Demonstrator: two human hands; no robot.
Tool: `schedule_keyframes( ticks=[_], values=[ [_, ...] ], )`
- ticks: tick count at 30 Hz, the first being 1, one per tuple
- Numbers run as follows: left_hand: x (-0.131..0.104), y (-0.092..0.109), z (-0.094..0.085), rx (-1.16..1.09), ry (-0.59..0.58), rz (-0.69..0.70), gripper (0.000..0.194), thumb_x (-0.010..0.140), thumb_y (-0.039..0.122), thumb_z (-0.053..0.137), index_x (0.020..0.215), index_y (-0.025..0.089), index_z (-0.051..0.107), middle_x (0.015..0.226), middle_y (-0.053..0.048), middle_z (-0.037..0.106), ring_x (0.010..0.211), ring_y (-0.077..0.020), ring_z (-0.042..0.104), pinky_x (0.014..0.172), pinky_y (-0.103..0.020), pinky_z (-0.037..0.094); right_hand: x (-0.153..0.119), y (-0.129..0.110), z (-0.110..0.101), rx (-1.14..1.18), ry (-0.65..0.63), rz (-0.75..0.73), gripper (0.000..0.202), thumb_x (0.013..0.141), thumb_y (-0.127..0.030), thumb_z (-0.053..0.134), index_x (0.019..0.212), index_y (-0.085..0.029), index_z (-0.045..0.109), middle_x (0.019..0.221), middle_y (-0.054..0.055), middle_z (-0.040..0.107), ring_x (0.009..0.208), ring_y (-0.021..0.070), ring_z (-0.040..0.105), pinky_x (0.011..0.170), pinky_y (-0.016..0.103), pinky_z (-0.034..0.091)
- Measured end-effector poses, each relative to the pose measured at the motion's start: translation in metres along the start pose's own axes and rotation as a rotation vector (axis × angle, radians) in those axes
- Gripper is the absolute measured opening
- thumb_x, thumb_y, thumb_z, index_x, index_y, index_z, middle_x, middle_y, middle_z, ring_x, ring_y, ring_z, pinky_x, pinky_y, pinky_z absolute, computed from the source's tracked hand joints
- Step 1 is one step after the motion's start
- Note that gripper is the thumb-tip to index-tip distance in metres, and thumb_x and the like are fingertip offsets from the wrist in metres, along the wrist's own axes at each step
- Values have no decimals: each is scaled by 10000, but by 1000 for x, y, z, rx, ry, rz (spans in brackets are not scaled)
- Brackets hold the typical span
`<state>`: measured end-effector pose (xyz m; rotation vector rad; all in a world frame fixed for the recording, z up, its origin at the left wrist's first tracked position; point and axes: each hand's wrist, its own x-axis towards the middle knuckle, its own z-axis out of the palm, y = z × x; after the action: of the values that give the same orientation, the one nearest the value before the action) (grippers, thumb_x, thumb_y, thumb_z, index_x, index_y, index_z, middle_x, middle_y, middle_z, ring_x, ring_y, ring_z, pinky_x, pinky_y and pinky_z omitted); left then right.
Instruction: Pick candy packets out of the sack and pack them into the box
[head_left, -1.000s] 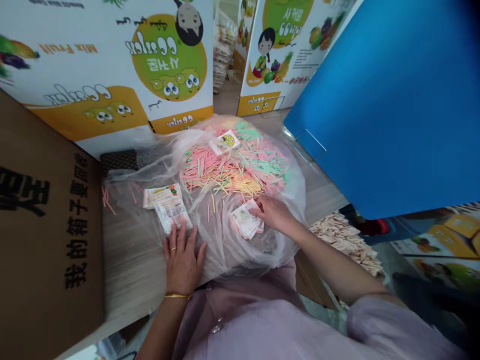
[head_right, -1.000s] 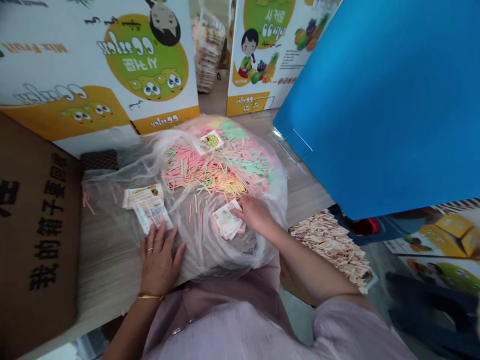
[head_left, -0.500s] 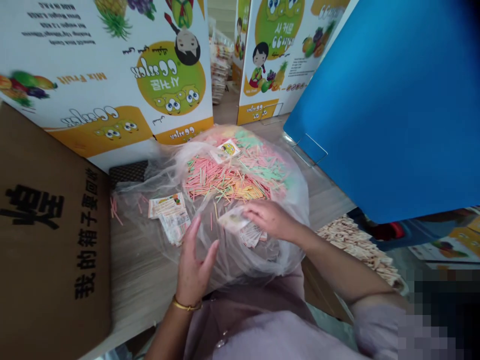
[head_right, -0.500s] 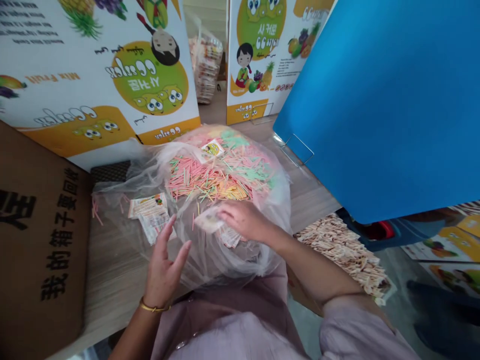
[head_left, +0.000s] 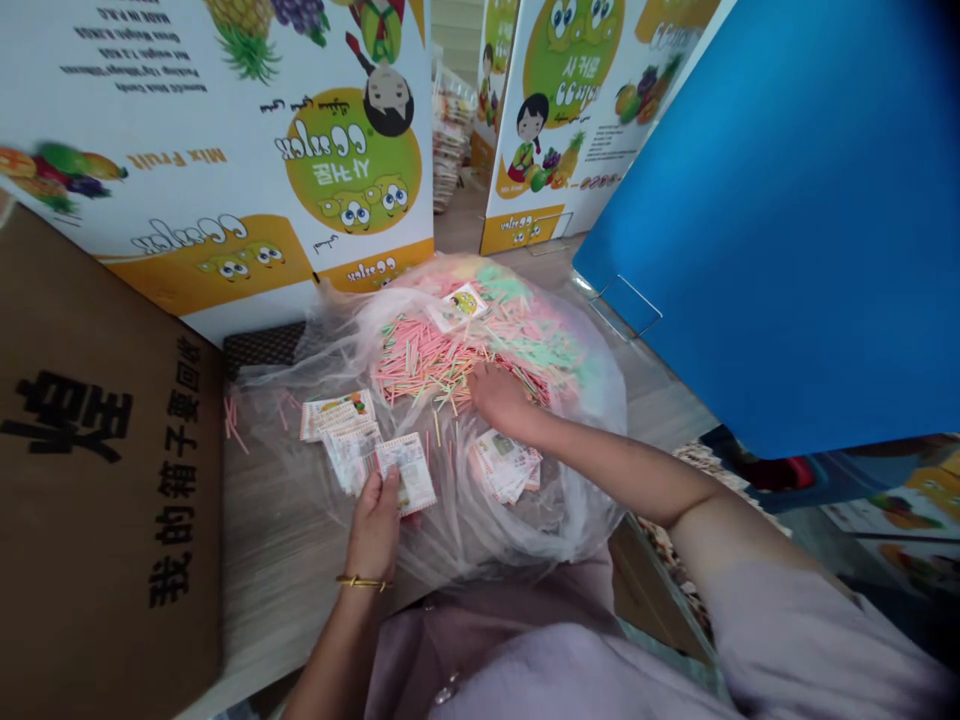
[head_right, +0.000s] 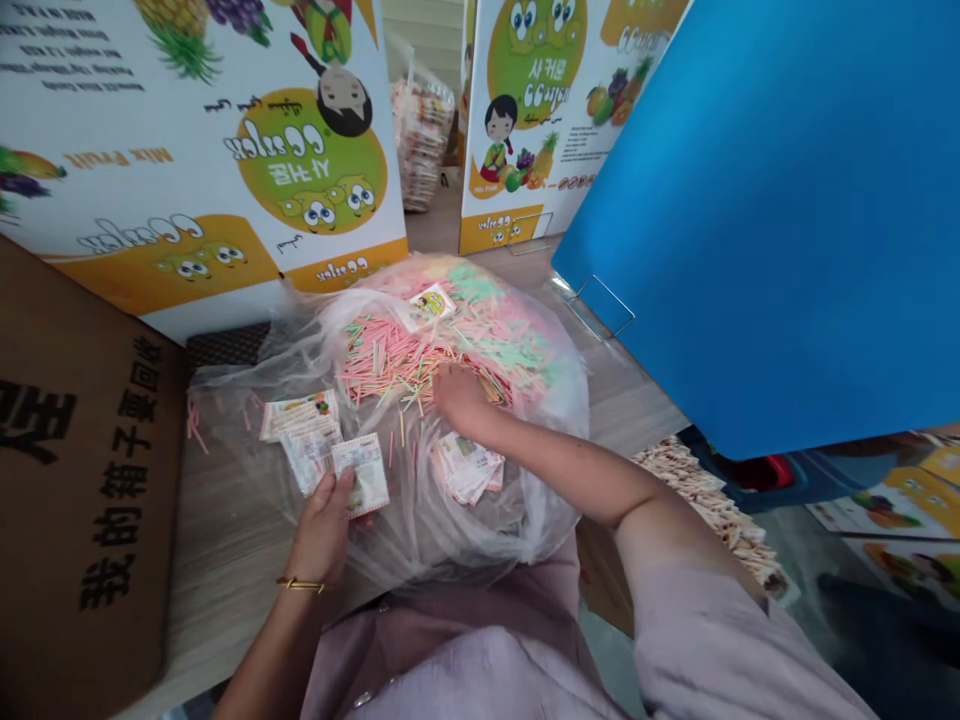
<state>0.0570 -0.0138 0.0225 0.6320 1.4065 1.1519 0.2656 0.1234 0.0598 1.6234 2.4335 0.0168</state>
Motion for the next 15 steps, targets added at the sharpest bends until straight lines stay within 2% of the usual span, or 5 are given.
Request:
schedule_keyframes(
  ticks=[2, 5, 8, 11, 15],
  values=[
    [1, 0, 5, 6, -37, -5, 449, 715, 604, 778, 906, 206, 693, 648, 36, 622, 508, -117, 528, 376, -208, 403, 7, -10, -1, -2, -9, 21, 353, 943, -43, 394, 1213, -18, 619, 1216, 272, 606, 1121, 324, 567, 898, 423, 450],
    [3, 3, 8, -18, -77, -68, 402, 710, 560, 795, 893, 210, 720, 760, 5, 688, 620, -150, 603, 423, -228, 476, 12, -14, -4, 4, -16, 20, 350, 930, -41, 403, 1201, -25, 625, 1214, 264, 610, 1128, 326, 562, 913, 429, 442],
    [6, 5, 5, -116, -47, -107, 332, 733, 472, 801, 947, 226, 737, 998, -21, 746, 861, -196, 688, 648, -304, 602, 9, -8, -7, 25, -12, -1, 339, 929, -62, 415, 1194, -30, 625, 1243, 270, 599, 1157, 340, 548, 952, 448, 430],
    [10, 6, 2, -191, -28, -84, 310, 754, 444, 788, 971, 229, 735, 1121, -31, 743, 1002, -214, 696, 831, -358, 609, 4, 0, -6, 82, -7, -33, 325, 910, -59, 427, 1159, -31, 634, 1233, 275, 606, 1164, 347, 543, 974, 451, 424],
    [13, 6, 2, -156, -59, -102, 303, 753, 469, 782, 940, 236, 733, 862, 0, 731, 835, -191, 685, 738, -343, 622, 5, 12, 0, 192, -22, -34, 286, 870, -59, 480, 1101, -45, 648, 1141, 256, 659, 1095, 331, 592, 921, 405, 448]
  ],
)
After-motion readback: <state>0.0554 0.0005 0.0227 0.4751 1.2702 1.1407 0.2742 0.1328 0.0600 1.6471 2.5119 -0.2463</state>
